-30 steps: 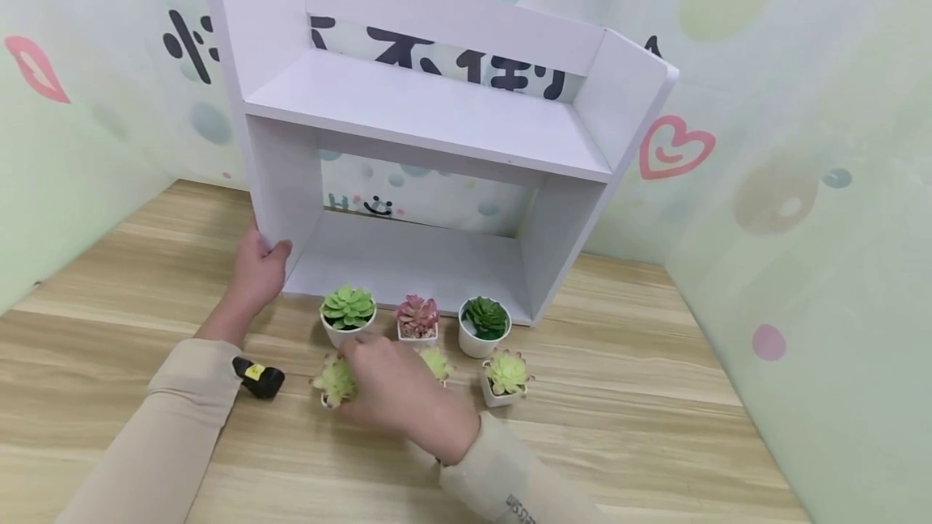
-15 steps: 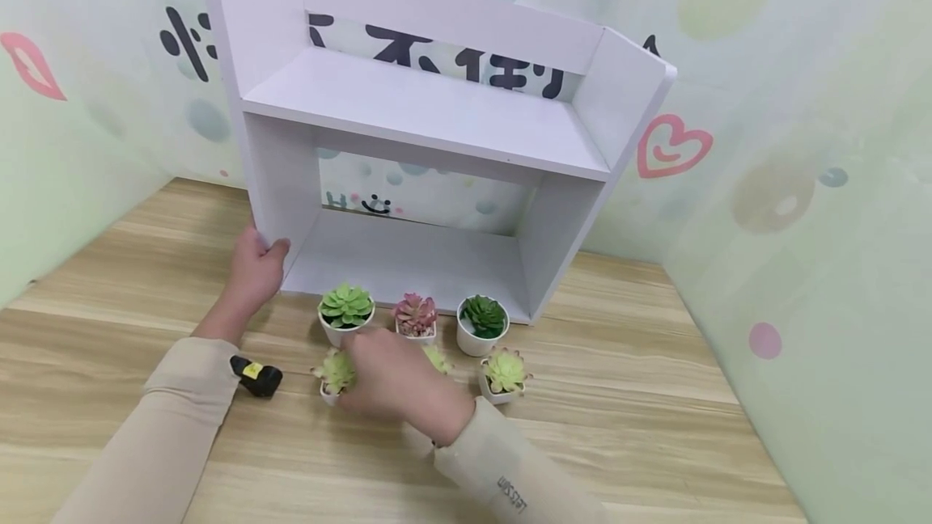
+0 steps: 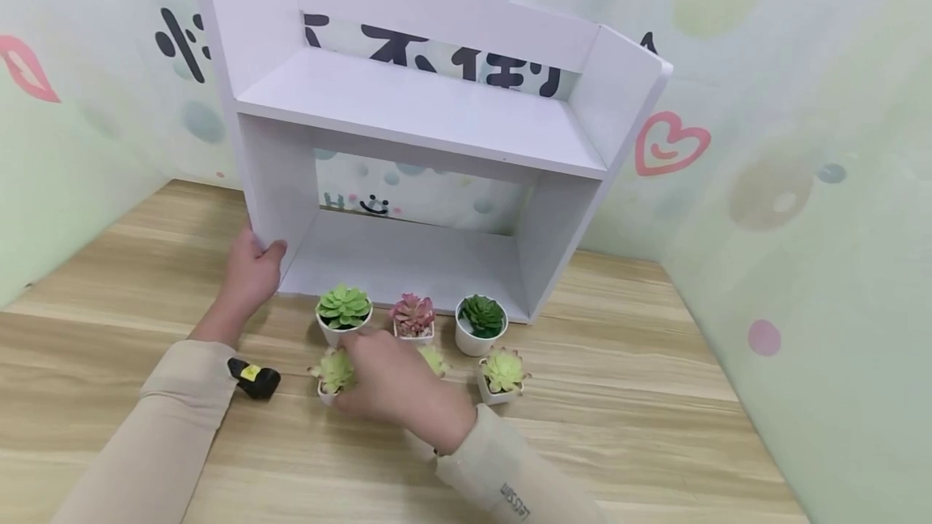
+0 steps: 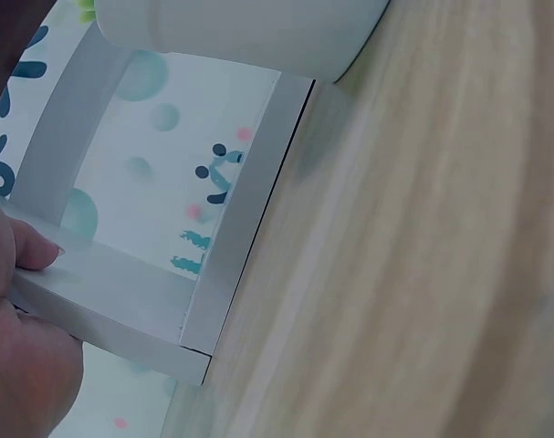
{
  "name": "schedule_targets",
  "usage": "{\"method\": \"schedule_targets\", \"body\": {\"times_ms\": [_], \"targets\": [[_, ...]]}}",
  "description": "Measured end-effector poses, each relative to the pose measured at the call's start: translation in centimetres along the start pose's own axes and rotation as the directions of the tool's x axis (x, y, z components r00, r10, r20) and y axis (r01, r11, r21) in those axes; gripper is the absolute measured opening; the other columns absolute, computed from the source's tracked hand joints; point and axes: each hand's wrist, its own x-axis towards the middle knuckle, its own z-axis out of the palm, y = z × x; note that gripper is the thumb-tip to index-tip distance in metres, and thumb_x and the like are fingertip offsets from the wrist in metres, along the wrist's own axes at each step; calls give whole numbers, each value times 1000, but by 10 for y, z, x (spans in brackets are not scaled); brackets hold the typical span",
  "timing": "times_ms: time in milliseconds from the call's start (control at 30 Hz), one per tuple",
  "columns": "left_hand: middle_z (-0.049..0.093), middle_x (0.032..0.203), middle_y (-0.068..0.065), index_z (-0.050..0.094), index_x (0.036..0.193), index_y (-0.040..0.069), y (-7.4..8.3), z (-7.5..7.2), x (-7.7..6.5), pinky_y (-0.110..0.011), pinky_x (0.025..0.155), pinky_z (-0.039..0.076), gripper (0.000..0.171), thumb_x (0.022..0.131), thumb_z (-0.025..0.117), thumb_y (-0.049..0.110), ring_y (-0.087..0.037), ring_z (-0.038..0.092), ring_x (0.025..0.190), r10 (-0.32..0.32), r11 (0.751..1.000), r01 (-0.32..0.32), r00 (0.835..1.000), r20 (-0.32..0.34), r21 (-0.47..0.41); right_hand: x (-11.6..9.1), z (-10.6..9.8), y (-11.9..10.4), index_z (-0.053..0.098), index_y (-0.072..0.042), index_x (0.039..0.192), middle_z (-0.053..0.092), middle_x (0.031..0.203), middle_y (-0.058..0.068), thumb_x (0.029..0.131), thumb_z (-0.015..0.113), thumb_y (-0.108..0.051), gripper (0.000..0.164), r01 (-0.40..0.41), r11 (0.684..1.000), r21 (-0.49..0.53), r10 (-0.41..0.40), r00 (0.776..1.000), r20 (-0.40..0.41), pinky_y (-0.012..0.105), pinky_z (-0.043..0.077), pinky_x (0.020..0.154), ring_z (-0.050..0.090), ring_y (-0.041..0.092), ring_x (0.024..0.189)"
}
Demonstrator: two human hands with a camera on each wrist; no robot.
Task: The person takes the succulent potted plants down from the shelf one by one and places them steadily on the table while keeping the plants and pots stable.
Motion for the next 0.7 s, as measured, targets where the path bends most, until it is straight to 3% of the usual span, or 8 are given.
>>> {"method": "schedule_targets", "body": {"times_ms": [200, 433, 533, 700], "targets": [[45, 146, -33, 29, 150, -7, 1, -1, 0, -65, 115, 35, 50, 102, 38, 3, -49, 45, 135, -3, 1000, 3, 1000, 10, -5, -5, -8, 2, 61, -10, 136, 67, 134, 5, 78, 86, -41, 70, 9, 999, 53, -8, 999, -31, 30, 54, 101, 63, 18, 121], [44, 147, -35, 28, 151, -8, 0, -4, -2, -65, 116, 34, 51, 102, 39, 4, -49, 43, 136, -10, 999, 9, 1000, 18, 34, -17, -19, 9, 63, -10, 133, 67, 134, 3, 78, 86, -40, 67, 57, 993, 99, -44, 991, -129, 33, 54, 103, 63, 18, 123], [42, 149, -36, 25, 153, -8, 2, -5, -3, -66, 116, 34, 54, 102, 40, 3, -51, 42, 138, -17, 999, 15, 999, 35, 48, -24, -22, 14, 64, -12, 133, 67, 136, 2, 79, 86, -40, 65, 73, 994, 84, -57, 983, -177, 34, 54, 102, 64, 18, 124], [41, 147, -40, 24, 152, -13, 8, -10, -4, -65, 115, 36, 55, 103, 41, 5, -52, 43, 137, -8, 991, -5, 995, 99, 134, -36, -29, 26, 66, -14, 132, 63, 141, 5, 78, 86, -40, 63, 75, 993, 87, -51, 969, -243, 42, 45, 114, 56, 26, 136]]}}
